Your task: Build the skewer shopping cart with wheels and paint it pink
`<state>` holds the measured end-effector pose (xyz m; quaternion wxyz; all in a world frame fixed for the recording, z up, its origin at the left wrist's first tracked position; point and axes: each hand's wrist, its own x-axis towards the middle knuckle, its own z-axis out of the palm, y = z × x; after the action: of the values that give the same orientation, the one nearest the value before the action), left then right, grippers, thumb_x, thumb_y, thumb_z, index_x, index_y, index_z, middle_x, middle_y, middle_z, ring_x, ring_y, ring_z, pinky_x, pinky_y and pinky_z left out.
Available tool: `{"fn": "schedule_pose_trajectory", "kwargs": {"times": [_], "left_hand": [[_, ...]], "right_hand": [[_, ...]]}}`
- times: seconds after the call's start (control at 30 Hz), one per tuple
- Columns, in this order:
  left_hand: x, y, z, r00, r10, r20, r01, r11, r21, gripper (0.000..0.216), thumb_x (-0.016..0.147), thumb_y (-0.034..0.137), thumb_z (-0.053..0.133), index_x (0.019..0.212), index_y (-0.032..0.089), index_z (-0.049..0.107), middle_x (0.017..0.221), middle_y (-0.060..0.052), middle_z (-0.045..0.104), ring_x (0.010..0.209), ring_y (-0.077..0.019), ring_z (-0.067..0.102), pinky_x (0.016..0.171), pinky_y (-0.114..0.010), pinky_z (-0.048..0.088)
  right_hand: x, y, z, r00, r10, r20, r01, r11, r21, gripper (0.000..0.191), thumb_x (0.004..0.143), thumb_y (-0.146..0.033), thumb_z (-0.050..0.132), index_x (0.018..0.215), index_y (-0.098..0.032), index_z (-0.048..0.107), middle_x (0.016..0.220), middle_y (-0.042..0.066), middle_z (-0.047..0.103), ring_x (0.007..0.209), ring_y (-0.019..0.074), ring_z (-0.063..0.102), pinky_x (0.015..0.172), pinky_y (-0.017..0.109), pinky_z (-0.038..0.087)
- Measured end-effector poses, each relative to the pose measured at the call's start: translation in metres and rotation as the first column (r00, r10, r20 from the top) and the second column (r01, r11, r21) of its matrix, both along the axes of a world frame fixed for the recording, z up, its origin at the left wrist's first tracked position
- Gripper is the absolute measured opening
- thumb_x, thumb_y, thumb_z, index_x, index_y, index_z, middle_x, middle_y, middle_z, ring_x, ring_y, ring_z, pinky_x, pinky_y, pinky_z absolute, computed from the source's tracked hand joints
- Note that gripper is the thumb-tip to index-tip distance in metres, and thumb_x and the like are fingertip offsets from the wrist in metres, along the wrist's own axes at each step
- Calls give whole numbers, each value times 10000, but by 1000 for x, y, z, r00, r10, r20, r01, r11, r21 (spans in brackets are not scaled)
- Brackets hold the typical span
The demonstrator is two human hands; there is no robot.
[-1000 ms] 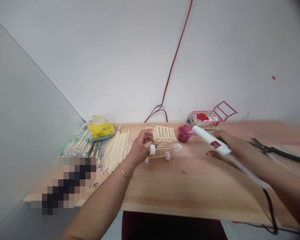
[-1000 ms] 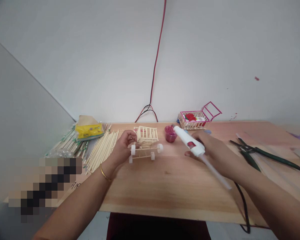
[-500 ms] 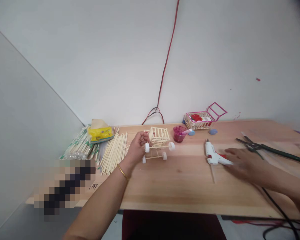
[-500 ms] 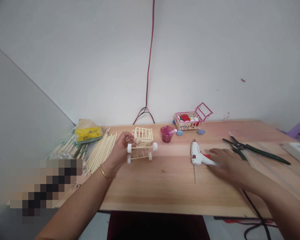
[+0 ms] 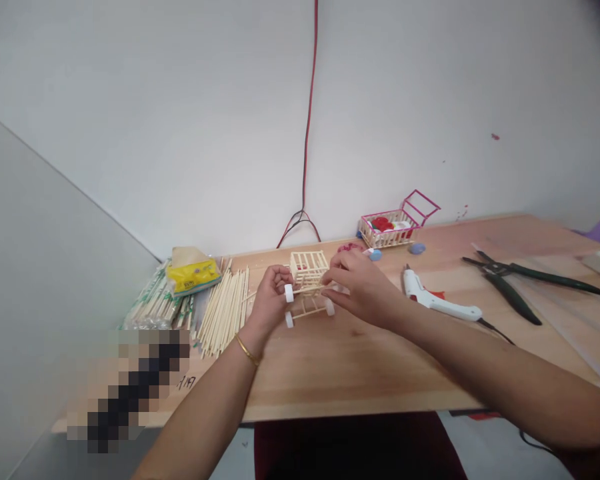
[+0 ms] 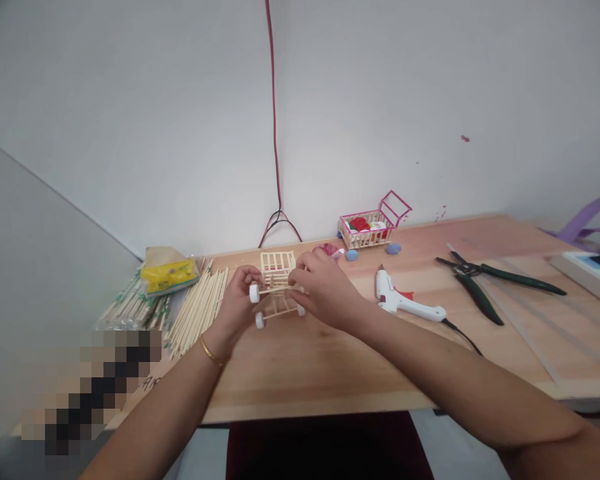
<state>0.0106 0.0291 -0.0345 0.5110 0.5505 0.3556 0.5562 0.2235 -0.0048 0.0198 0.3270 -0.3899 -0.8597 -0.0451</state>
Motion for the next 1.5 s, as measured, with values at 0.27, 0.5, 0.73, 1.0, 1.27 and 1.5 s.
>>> {"fn": "schedule_pose_trajectory", "kwargs": {"times": [0.27, 0.5, 0.73, 1.0, 1.27, 1.5], "left_hand": [[2, -1, 0, 1000, 18, 26, -16, 998, -61, 440, 580, 95, 773, 914, 207, 509, 820, 46, 553, 685, -67, 524, 635, -175, 395], [0, 1, -4, 1000, 11, 4, -10, 997, -72, 450, 597, 135, 788, 927, 213, 492, 824, 44, 578, 684, -75, 543, 634, -182, 399], [-3, 0, 3, 996, -45, -83, 42, 999, -34, 467, 612, 131, 767, 962, 220, 471, 842, 54, 571, 692, -68, 553, 645, -178, 408], [-1, -1, 3, 990, -1, -139, -4, 1000, -31, 488, 585, 162, 793, 921, 219, 444, 808, 62, 570, 675, -78, 559, 634, -192, 423], [-5, 2, 5, 999, 39, -26, -39, 999, -13, 470, 638, 208, 805, 945, 219, 448, 802, 58, 593, 698, -79, 565, 687, -199, 440], [-4, -2, 9, 999, 32, -13, -32, 999, -11, 472, 632, 226, 819, 932, 217, 454, 809, 58, 572, 728, -82, 566, 703, -200, 444]], "right_hand": [[3, 8, -8, 1000, -20, -19, 20, 1000, 13, 88, 867, -191, 605, 814, -159, 666, 864, 95, 602, 840, 227, 511, 751, 371, 399], [1, 14, -8, 999, -12, -45, 12, 1000, -1, 85, 847, -187, 618, 792, -146, 669, 847, 100, 608, 837, 234, 523, 764, 382, 410], [1, 16, -9, 999, -43, -18, 43, 999, -11, 71, 836, -184, 635, 783, -162, 678, 854, 89, 624, 864, 240, 522, 800, 391, 396], [-2, 19, -10, 998, -59, -19, 59, 998, 13, 77, 839, -196, 637, 788, -163, 684, 867, 95, 631, 866, 244, 527, 818, 401, 406], [-1, 15, -5, 984, -46, -171, 53, 998, 39, 203, 831, -242, 672, 1009, -153, 630, 1013, 128, 617, 967, 267, 564, 843, 413, 452], [-6, 15, -8, 970, 18, -243, -30, 998, -47, 102, 818, -210, 674, 876, -191, 592, 902, 77, 627, 866, 228, 590, 771, 373, 473]]}}
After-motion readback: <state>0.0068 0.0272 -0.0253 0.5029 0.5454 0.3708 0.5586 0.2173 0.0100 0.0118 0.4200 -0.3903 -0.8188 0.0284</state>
